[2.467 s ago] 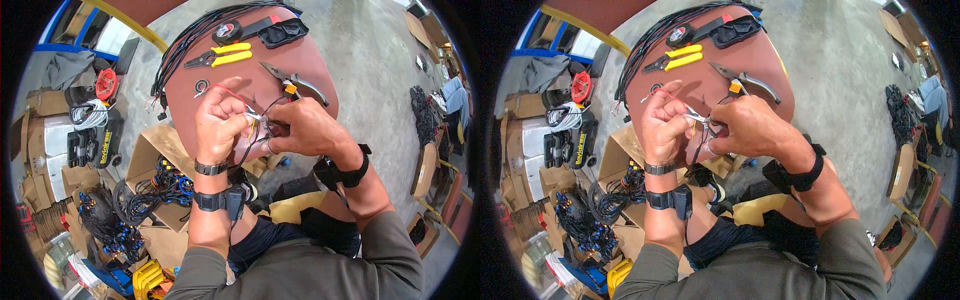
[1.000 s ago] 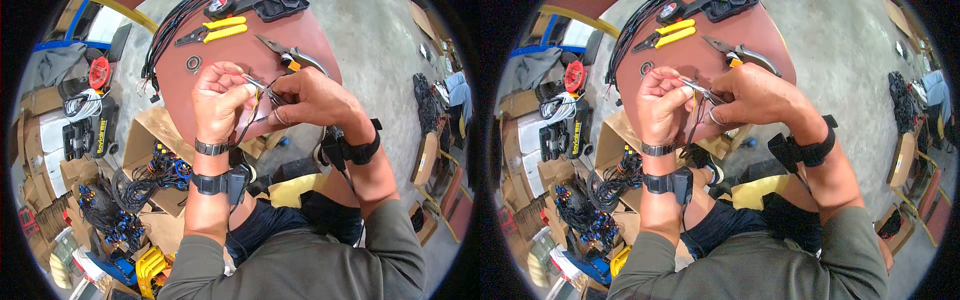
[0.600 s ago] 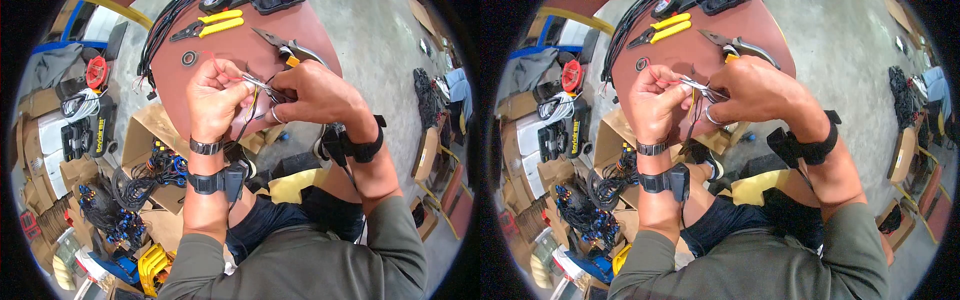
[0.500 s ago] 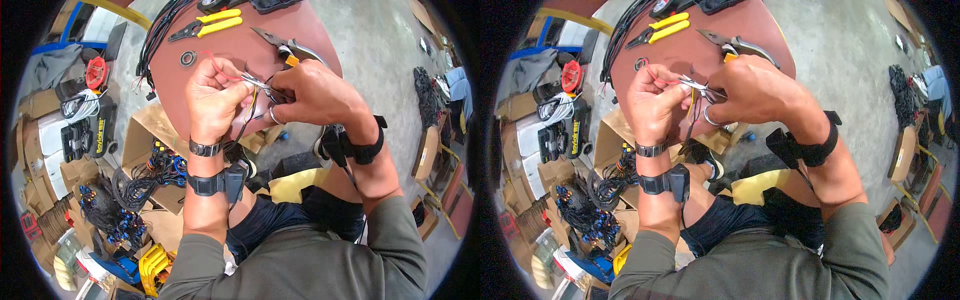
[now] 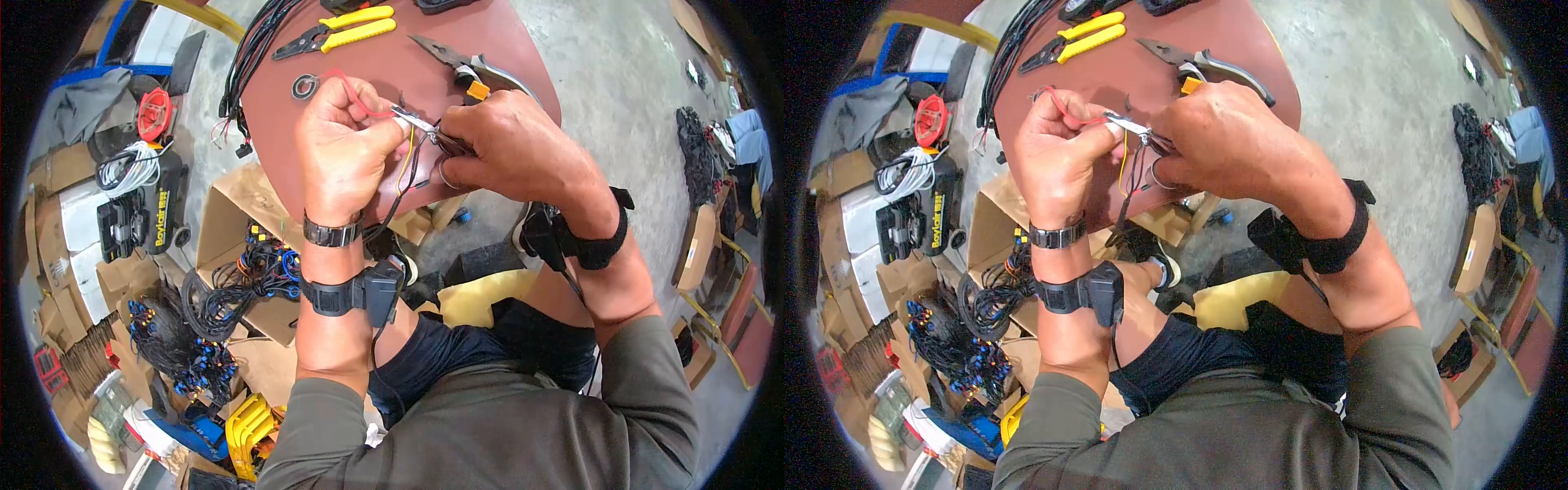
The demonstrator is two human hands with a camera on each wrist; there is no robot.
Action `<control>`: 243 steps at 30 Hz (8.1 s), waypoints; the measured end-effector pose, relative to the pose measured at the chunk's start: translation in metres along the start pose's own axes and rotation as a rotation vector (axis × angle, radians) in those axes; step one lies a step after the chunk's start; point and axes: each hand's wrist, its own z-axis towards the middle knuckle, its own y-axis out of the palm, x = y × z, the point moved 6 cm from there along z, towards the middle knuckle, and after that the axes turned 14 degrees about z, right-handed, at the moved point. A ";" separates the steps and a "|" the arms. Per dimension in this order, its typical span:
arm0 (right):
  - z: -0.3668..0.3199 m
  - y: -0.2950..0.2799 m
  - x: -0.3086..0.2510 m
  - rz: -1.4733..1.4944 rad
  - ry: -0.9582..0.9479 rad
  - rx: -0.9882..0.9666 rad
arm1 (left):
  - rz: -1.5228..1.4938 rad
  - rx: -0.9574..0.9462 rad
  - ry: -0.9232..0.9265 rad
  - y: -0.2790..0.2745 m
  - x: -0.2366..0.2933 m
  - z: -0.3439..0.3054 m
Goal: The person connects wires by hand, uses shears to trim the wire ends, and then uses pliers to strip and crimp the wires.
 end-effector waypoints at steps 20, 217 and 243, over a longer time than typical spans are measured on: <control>0.007 -0.005 0.012 0.333 0.178 -0.051 | -0.264 0.006 0.082 -0.004 -0.012 0.010; 0.008 0.024 -0.001 1.054 0.015 0.292 | 0.577 0.296 0.407 -0.011 0.034 -0.050; 0.014 0.027 0.023 1.211 0.177 0.166 | 0.271 0.020 0.119 -0.012 0.009 -0.027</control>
